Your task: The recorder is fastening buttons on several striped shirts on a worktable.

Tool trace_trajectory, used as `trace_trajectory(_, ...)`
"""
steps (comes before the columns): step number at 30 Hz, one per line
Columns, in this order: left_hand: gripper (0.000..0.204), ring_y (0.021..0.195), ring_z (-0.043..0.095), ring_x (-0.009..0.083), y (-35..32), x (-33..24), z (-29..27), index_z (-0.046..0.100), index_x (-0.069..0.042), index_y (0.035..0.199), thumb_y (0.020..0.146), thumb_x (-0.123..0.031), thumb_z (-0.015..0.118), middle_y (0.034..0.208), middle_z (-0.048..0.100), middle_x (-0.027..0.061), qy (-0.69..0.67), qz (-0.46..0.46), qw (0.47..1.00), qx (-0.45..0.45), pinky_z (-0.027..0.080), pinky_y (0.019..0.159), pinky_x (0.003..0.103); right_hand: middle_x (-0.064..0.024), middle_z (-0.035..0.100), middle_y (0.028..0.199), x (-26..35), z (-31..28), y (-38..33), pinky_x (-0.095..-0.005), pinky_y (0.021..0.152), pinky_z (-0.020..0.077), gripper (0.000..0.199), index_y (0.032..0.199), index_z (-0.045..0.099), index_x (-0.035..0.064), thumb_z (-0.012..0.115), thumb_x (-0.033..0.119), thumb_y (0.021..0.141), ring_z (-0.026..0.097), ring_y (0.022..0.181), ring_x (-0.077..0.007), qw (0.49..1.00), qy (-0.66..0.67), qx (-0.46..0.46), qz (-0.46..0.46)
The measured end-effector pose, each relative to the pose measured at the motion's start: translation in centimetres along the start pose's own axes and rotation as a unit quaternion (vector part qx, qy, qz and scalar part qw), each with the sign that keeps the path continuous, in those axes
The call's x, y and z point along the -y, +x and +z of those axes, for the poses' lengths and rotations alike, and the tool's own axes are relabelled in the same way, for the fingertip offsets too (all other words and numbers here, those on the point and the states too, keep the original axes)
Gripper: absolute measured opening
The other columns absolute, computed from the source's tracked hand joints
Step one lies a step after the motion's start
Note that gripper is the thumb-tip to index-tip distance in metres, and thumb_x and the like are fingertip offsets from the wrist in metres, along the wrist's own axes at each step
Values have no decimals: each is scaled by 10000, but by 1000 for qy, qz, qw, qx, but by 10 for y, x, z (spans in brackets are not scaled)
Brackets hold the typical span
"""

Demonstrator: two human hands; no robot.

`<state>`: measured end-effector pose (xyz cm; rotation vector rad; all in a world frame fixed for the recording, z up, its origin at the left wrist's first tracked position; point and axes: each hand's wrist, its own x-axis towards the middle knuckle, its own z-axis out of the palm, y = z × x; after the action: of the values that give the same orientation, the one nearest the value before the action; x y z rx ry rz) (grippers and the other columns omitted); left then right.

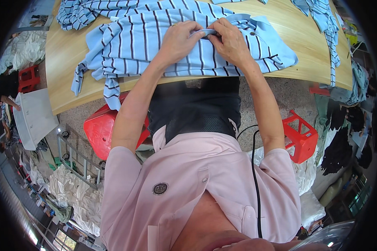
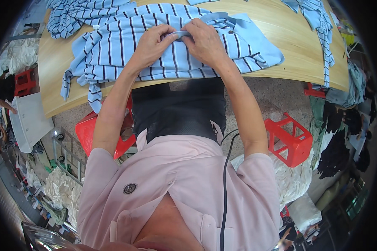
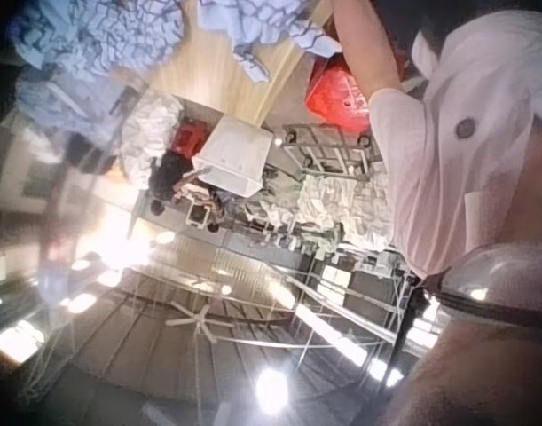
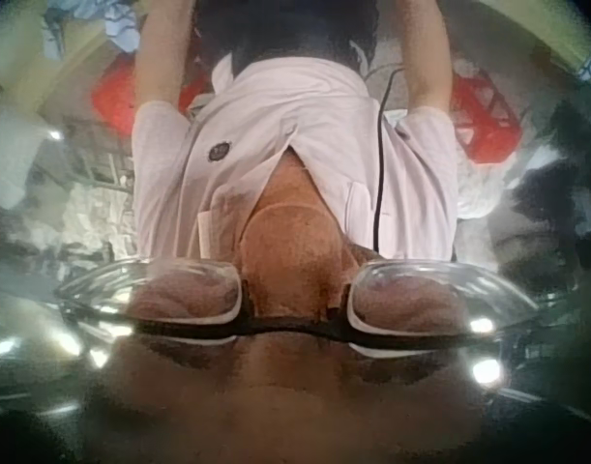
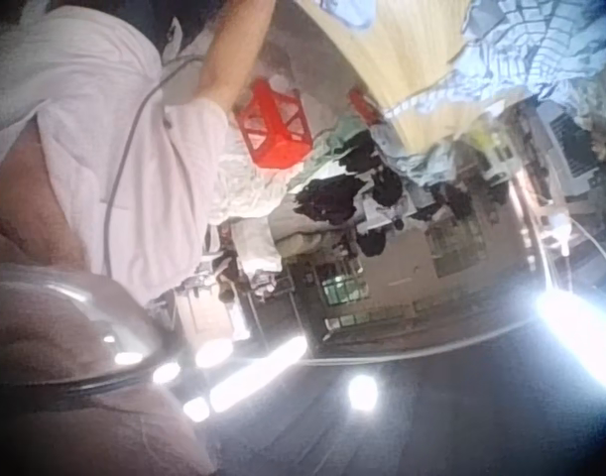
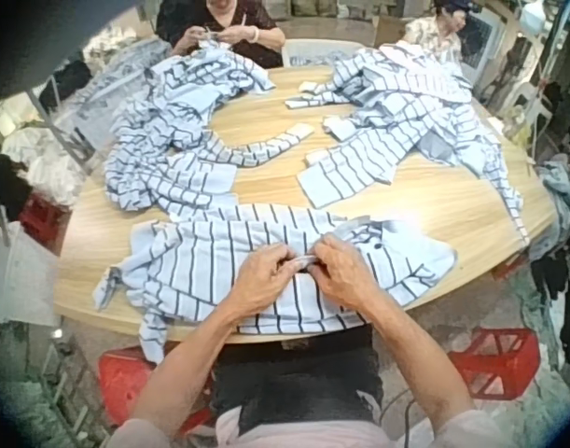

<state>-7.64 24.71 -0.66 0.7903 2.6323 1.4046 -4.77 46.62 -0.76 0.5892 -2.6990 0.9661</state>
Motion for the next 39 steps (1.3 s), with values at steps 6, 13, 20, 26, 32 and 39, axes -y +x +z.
trace_trajectory(6, 290, 852, 598, 197, 1, -1, -2, 741, 10, 1114, 1062, -273, 711, 937, 687, 85, -6, 2, 1000, 29, 476, 790, 349, -129, 691, 1061, 4, -1, 0, -489, 874, 528, 181, 1076, 738, 40, 763, 86, 903, 698, 989, -376, 999, -35, -2, -15)
trace_trajectory(13, 300, 936, 548, 62, 6, 2, -4, 740, 8, 1144, 1097, -287, 703, 996, 669, -14, -149, -126, 977, 89, 475, 827, 241, -143, 665, 1071, 3, -2, 5, -491, 885, 517, 169, 1083, 708, 6, 719, 66, 925, 673, 987, -387, 998, -51, 18, -16)
trace_trajectory(20, 268, 1002, 683, 329, 0, 4, 4, 776, -82, 1044, 997, -344, 737, 985, 742, 94, 35, 14, 999, 19, 460, 854, 475, -137, 656, 1103, 13, 5, -4, -461, 750, 558, 353, 1157, 652, 63, 786, 12, 835, 701, 913, -360, 992, 86, -92, 27)
trace_trajectory(26, 170, 1009, 679, 320, -5, 1, 17, 714, -94, 1043, 1005, -259, 729, 1015, 727, 78, 71, 15, 996, -54, 448, 873, 471, -95, 640, 830, 22, 2, -17, -432, 685, 559, 103, 901, 683, 54, 783, 39, 881, 700, 822, -327, 986, -61, -125, -92)
trace_trajectory(32, 120, 1041, 674, 350, -6, -5, 18, 695, -80, 1065, 1013, -188, 707, 1043, 716, 97, 96, 31, 992, -76, 460, 909, 501, -85, 745, 961, 14, -9, -7, -435, 788, 594, 156, 1018, 805, 77, 842, 98, 868, 729, 902, -326, 994, 19, -61, -89)
trace_trajectory(39, 89, 1039, 661, 394, -4, 4, 9, 676, -65, 1057, 990, -122, 688, 1046, 692, 147, 93, 65, 992, -60, 474, 874, 526, -86, 732, 944, 18, -13, -5, -441, 759, 578, 194, 1072, 823, 97, 852, 141, 885, 714, 879, -327, 999, 8, 1, -40)
